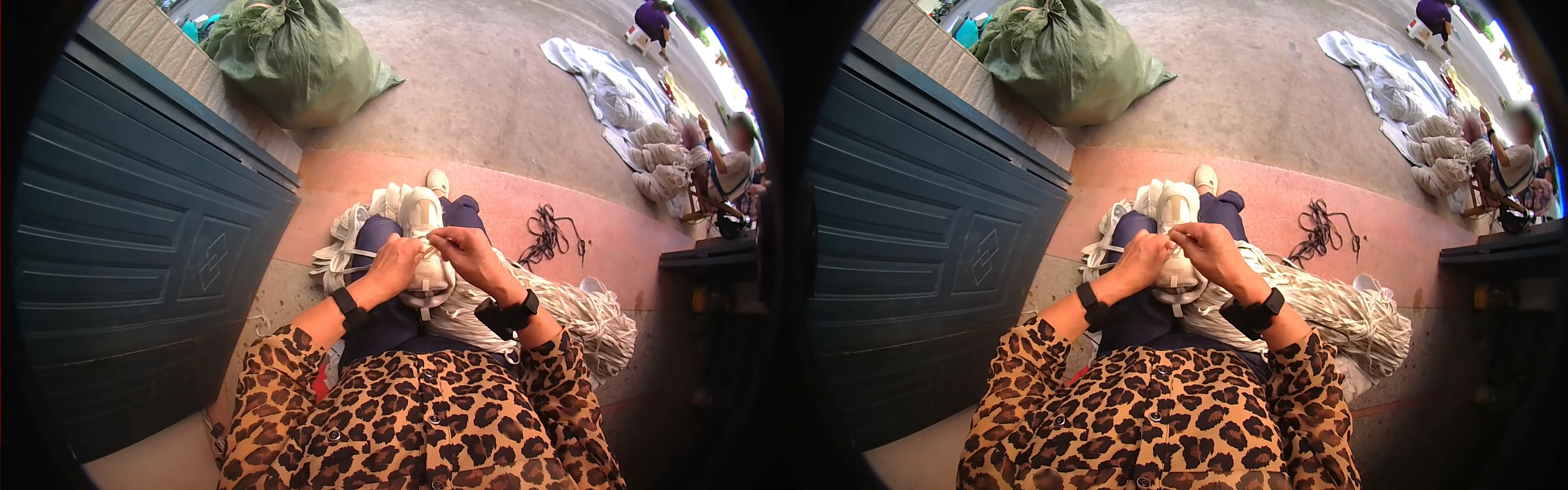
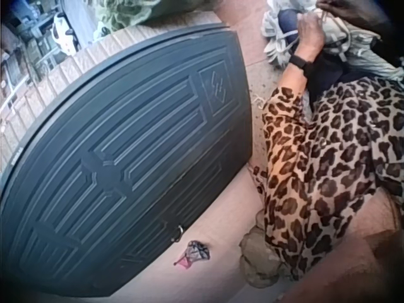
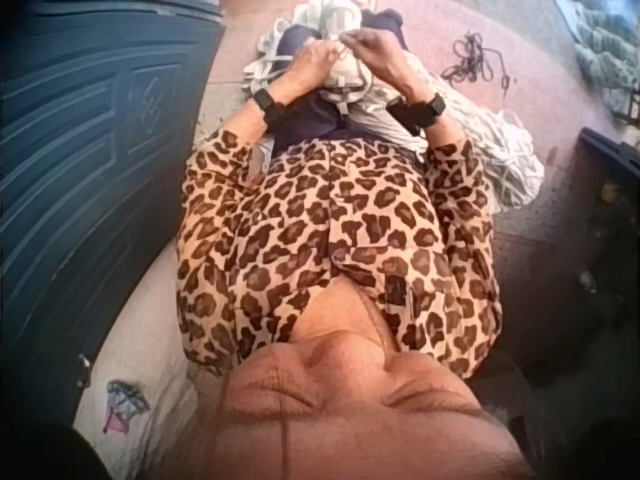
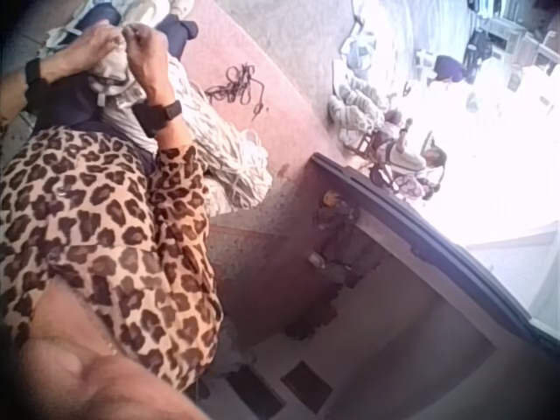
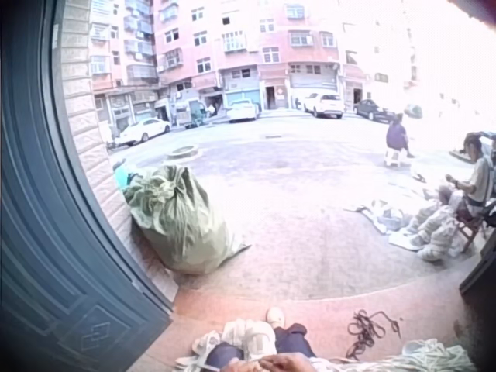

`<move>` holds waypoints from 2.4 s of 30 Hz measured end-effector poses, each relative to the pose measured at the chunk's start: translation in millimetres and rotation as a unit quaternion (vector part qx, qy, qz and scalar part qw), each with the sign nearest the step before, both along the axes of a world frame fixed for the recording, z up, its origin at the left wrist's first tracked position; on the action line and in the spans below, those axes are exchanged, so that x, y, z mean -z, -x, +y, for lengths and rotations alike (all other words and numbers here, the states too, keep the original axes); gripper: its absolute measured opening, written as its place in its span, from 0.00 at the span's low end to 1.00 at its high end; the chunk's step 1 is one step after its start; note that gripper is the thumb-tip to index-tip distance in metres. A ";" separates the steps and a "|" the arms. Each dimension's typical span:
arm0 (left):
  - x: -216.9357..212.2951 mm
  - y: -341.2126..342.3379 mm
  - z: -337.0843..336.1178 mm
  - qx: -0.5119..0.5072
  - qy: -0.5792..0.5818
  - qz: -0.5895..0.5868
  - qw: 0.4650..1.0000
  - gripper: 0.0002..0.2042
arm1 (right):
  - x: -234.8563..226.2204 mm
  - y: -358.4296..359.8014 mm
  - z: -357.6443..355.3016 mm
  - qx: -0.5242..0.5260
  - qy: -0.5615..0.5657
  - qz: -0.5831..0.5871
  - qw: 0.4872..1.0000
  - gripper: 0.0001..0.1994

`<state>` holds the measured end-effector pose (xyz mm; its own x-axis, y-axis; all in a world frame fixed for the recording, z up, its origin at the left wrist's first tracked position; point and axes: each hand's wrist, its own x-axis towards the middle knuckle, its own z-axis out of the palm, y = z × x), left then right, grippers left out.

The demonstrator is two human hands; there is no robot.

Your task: Insert and thread laces through the eyelets of white athletic shoe uppers.

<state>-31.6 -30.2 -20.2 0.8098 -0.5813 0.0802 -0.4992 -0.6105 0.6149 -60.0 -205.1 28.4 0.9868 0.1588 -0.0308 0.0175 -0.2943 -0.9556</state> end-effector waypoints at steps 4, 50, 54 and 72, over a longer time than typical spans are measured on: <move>3.6 -5.5 3.4 -0.024 0.018 0.056 0.998 0.07 | -2.7 1.0 -3.3 0.002 0.005 0.007 1.000 0.10; -88.4 -86.8 278.1 -0.432 0.632 0.251 0.591 0.06 | 101.5 162.1 -320.0 0.563 -0.401 0.015 0.722 0.03; -68.3 -81.2 192.4 -0.424 0.449 0.273 0.737 0.07 | 63.5 72.8 -198.3 0.437 -0.210 0.089 0.870 0.17; -24.2 -12.5 61.9 -0.248 0.264 0.394 0.845 0.09 | 39.2 -15.7 0.5 -0.209 0.334 -0.295 0.871 0.13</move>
<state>-19.2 31.7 4.0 0.8664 -0.2057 -0.4550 0.4285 -0.1613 0.8890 -44.3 -204.6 -10.8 0.7234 0.6481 0.2380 0.6853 -0.6317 -0.3624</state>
